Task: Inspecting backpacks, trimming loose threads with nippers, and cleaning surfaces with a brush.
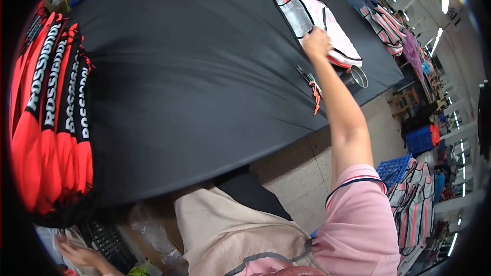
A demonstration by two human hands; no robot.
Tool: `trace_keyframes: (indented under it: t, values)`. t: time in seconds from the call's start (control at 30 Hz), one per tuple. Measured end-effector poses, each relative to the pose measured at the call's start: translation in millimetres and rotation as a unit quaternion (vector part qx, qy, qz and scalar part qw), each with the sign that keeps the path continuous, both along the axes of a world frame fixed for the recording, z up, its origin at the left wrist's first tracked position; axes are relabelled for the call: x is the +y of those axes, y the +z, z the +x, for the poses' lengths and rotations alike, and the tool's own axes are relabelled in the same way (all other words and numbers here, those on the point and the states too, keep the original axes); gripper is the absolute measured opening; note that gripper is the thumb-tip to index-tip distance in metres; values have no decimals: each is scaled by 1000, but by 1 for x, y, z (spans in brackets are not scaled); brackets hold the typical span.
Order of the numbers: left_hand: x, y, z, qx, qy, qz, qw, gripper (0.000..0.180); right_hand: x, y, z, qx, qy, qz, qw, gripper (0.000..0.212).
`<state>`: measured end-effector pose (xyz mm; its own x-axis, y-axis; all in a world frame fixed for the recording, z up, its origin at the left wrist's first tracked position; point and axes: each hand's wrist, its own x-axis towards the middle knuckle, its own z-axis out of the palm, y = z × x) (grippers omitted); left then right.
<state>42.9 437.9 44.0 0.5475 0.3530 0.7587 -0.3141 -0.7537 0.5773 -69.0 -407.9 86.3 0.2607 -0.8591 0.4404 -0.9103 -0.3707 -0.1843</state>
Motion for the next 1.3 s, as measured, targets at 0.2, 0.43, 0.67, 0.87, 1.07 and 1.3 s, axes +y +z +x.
trace_keyframes:
  t: [0.2,0.43,0.67,0.87,1.07,1.3]
  values:
    - [-116,-92,-148,332,-221,-33,916,20,-70,-35,-47,114,-24,84,990,66]
    - [-154,-118,-209,484,-384,-9,786,15,-125,-77,28,71,-54,41,995,29]
    - [-170,-121,-194,578,-343,-71,737,17,-37,-91,158,31,121,-47,991,21]
    - [-178,-119,-191,471,-394,-23,789,15,71,-78,196,22,245,-26,969,33]
    - [-220,-80,-190,370,-480,-36,795,19,153,-83,184,-7,307,-20,952,22]
    - [-319,-34,-135,109,-635,-10,765,32,222,-38,89,-202,526,196,803,23]
